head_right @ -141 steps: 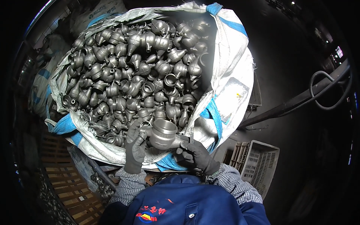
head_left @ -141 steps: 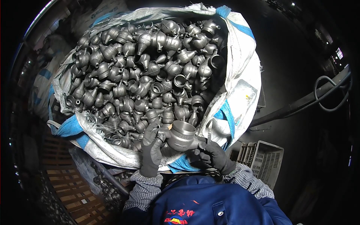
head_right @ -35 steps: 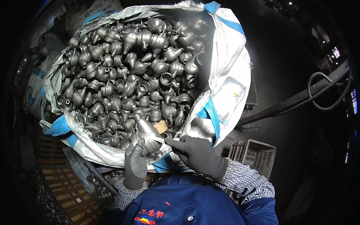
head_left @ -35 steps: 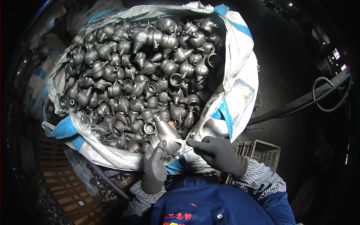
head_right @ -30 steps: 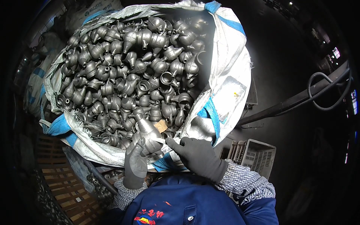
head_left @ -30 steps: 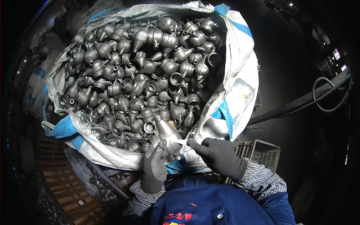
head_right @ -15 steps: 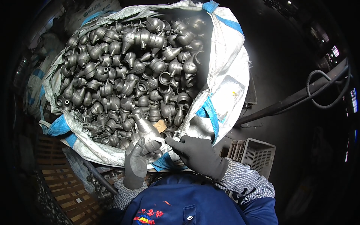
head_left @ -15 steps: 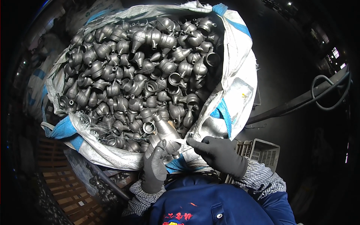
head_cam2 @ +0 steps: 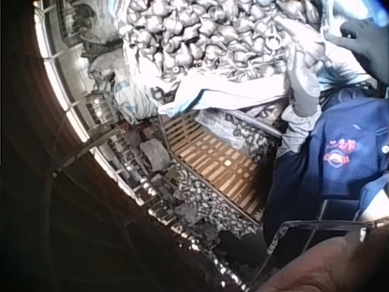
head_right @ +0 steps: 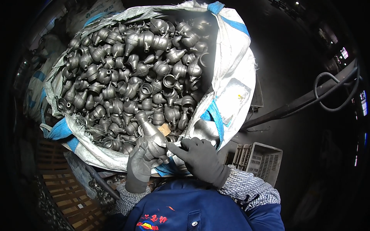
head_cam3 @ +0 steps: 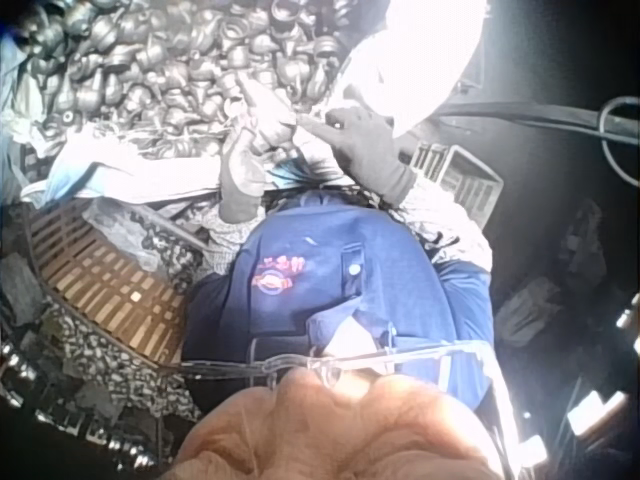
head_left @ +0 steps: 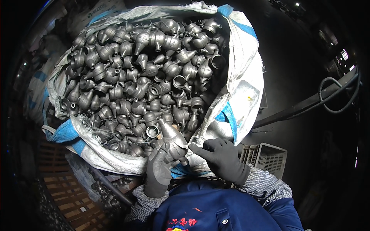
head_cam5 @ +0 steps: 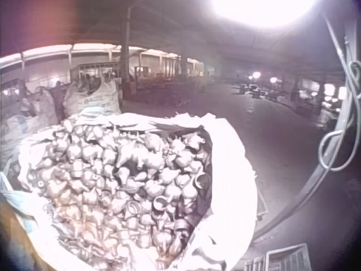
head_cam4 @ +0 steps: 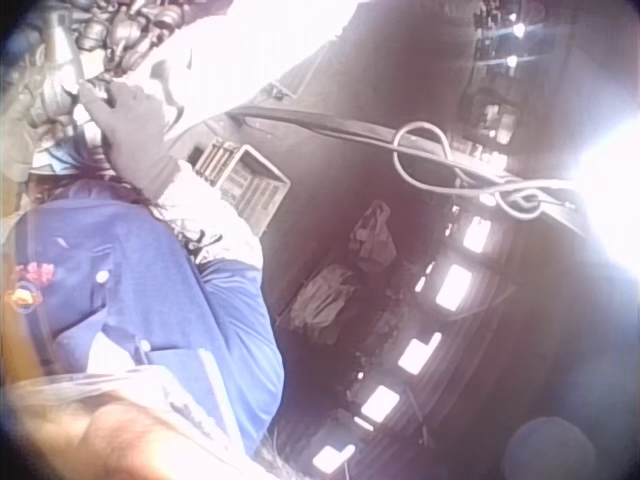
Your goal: The person picks up metal pipe fittings from a large white bag, turns them over by hand to check their surfaces and openings, and then places them into a separate crate or returns them to the bag.
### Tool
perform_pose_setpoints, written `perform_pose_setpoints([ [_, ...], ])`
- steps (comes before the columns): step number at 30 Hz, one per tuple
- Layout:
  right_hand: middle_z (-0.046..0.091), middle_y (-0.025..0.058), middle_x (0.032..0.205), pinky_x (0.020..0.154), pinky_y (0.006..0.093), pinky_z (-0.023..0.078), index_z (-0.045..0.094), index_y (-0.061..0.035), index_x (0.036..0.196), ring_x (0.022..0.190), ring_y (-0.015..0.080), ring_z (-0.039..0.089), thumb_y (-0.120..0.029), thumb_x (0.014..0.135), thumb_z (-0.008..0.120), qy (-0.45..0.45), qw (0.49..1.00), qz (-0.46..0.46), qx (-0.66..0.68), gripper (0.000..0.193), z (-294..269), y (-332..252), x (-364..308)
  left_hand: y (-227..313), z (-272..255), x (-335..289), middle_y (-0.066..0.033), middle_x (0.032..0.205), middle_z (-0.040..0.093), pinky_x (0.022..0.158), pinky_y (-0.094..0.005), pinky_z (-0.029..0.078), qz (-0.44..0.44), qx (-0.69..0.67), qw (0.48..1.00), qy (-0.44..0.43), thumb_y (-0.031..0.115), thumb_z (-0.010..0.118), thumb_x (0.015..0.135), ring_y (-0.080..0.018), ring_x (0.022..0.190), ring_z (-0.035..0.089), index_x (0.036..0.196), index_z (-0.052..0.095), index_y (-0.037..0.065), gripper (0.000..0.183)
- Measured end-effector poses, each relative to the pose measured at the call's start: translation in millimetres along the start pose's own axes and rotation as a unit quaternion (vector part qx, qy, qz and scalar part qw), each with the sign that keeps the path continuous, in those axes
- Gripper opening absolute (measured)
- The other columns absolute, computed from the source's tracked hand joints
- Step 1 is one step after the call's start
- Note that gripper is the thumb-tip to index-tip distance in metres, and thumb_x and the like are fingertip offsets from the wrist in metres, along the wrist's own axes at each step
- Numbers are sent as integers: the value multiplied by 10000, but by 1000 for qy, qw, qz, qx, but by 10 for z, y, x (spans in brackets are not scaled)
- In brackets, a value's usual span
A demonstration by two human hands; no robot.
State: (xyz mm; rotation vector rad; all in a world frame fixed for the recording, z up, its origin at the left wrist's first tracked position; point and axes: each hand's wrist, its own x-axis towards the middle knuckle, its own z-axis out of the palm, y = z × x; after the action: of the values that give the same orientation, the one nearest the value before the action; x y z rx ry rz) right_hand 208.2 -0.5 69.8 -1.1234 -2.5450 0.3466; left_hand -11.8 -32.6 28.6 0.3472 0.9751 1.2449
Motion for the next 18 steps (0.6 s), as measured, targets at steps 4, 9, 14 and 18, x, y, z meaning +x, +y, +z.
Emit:
perform_pose_setpoints([
  [4,590,57,947,669,371,459,548,-241,1317,862,235,579,-76,719,628,-39,999,0,-25,625,-27,-36,-10,3,-21,20,-193,1045,652,669,-371,564,-19,-10,1000,8,296,491,978,-298,831,683,1284,437,-17,441],
  [9,603,68,911,642,371,474,550,-232,1323,804,235,605,-76,728,630,-47,998,8,34,621,-101,52,-48,31,19,8,-190,1008,659,648,-355,553,0,37,999,7,274,503,973,-276,772,680,1267,447,-34,429],
  [14,592,66,822,571,348,483,522,-227,1357,683,225,614,-96,791,628,-33,991,52,121,590,-160,5,-38,17,4,-3,-173,923,674,640,-337,545,50,65,996,-20,256,506,975,-245,733,675,1175,526,-57,372],
  [18,588,64,812,565,358,480,514,-222,1363,680,229,616,-103,810,627,-60,992,42,100,577,-55,23,-59,22,24,-19,-175,908,678,687,-346,564,74,64,994,-40,224,508,977,-252,771,688,1148,547,-66,339],
])
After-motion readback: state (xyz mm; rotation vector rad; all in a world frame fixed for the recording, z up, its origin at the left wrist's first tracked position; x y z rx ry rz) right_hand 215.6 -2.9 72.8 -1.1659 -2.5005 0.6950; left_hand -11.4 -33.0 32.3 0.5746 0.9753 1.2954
